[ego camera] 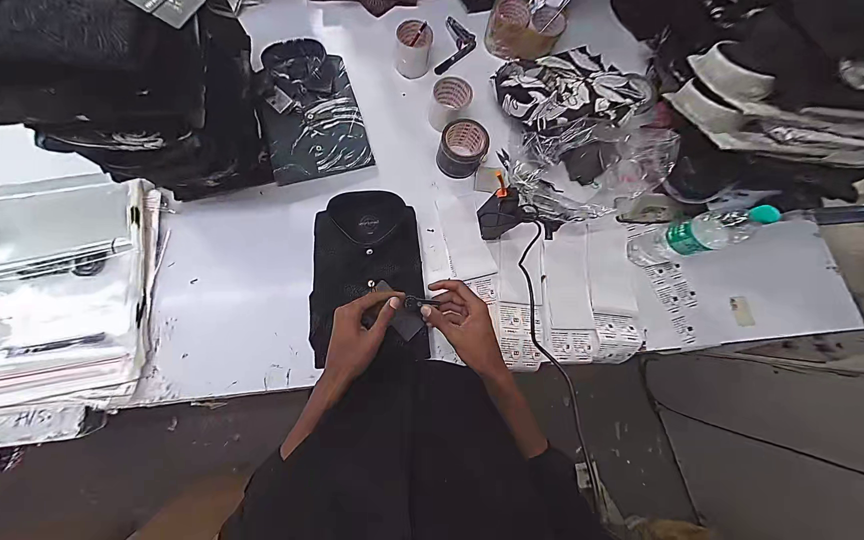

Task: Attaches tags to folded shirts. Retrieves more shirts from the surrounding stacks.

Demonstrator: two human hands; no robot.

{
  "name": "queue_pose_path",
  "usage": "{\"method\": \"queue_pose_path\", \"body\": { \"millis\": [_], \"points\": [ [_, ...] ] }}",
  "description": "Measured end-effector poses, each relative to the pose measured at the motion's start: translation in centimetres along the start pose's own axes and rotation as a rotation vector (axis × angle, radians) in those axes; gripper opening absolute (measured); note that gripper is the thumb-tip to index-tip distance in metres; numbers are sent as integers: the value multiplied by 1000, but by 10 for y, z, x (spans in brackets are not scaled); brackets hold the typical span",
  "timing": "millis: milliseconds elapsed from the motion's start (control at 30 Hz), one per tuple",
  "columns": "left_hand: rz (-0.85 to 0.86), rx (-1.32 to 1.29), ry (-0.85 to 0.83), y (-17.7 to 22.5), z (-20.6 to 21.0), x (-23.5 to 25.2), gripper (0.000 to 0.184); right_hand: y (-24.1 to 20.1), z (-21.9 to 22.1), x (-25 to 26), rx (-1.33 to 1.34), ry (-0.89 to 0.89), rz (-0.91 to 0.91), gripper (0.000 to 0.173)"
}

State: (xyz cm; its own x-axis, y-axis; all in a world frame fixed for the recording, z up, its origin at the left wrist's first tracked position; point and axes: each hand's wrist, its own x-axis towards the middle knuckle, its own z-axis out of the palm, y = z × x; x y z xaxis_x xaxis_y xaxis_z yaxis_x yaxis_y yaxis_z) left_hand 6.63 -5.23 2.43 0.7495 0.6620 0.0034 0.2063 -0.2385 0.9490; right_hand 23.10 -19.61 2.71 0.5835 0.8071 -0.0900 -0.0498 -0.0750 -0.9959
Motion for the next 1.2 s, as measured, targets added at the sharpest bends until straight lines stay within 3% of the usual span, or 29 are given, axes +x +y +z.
{"method": "queue_pose_path", "body": {
  "millis": [167, 300, 400, 500, 567, 800, 933, 967, 1067, 1200],
  "points": [
    [-79, -101, -45, -5, -5, 3, 25, -3, 5, 20, -263, -116, -166, 17],
    [-94, -178, -148, -7, -5, 5, 26, -7, 8, 27, -465, -139, -288, 17],
    [-81, -285, -78, -4, 6, 0, 24, -8, 10, 26, -569, -50, -336, 25],
    [8, -131, 45, -7, 8, -2, 23, -13, 11, 23, -644, 97, -425, 22],
    [70, -14, 97, -6, 7, -4, 24, -13, 12, 18, -669, 79, -440, 20],
    [271, 304, 116, -3, 6, -6, 24, -8, 19, 15, -509, -5, -282, 19],
    [179, 412, 193, -5, 1, -6, 26, -8, 15, 19, -280, 34, -124, 13],
    [148, 409, 184, -7, -3, -6, 27, -6, 11, 19, -362, 34, -140, 14],
    [130, 469, 46, -11, -13, -9, 29, -4, 5, 18, -657, -65, -291, 41],
    [214, 595, 57, -14, -7, -18, 26, 1, 17, 13, -773, -269, -391, 24]
  ]
}}
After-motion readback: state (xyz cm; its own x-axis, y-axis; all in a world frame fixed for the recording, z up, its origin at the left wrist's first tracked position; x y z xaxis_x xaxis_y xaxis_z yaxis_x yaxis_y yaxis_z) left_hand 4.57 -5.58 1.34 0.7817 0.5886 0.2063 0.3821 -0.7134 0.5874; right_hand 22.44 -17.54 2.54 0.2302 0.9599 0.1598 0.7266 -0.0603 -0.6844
